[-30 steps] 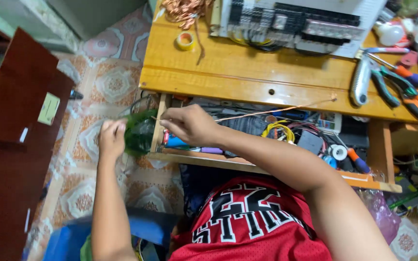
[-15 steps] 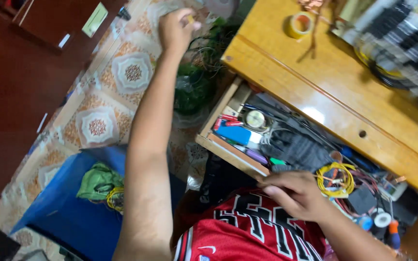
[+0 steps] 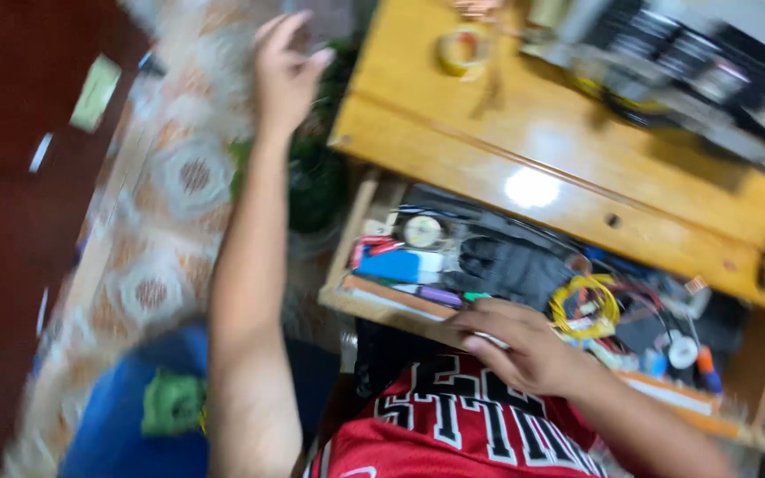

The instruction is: Preparing electrical wires by stripping insulation and twisting ends together at a workbench

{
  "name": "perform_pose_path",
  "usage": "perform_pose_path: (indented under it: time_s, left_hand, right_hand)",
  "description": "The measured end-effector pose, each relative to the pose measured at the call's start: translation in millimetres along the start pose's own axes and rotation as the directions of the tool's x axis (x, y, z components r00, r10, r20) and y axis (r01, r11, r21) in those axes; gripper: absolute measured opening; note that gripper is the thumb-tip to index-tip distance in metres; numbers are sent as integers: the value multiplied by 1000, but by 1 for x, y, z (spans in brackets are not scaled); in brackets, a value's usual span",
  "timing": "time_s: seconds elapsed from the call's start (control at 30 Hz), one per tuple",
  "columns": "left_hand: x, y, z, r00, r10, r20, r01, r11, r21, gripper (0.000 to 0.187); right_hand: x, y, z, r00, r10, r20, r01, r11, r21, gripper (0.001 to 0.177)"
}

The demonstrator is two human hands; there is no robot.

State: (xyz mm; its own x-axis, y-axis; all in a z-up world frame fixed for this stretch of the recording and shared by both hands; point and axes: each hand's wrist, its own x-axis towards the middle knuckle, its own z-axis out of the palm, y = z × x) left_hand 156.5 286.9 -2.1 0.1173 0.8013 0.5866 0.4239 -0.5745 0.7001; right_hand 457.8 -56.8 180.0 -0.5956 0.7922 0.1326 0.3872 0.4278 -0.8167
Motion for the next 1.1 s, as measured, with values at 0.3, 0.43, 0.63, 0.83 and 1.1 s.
perform_pose_path:
  time_s: [0.3, 0.43, 0.63, 0.83, 1.1]
  left_hand:
    - [-101, 280, -83, 952, -14, 306, 151, 890, -429, 29]
    - [-145, 315, -42, 712, 49, 700, 543, 594, -594, 108]
    - [-190, 330, 1, 606, -29, 795, 719, 448, -531, 78]
    - [-156, 322, -5, 838, -306, 452, 517, 708, -481, 48]
    - [-122, 356, -22, 941, -324, -94, 158, 668, -727, 23]
  right_hand:
    - [-20, -9, -14, 963, -171, -208, 154, 983, -97, 30]
    - [-59, -17, -31, 969, -150, -197, 136, 987, -84, 36]
    - [-142, 1, -104, 957, -80, -280, 32, 985, -171, 41]
    - [-219, 61, -203, 738, 43, -673, -455, 767, -451, 25]
    - [-204, 77, -192, 662, 408, -629, -719, 581, -381, 30]
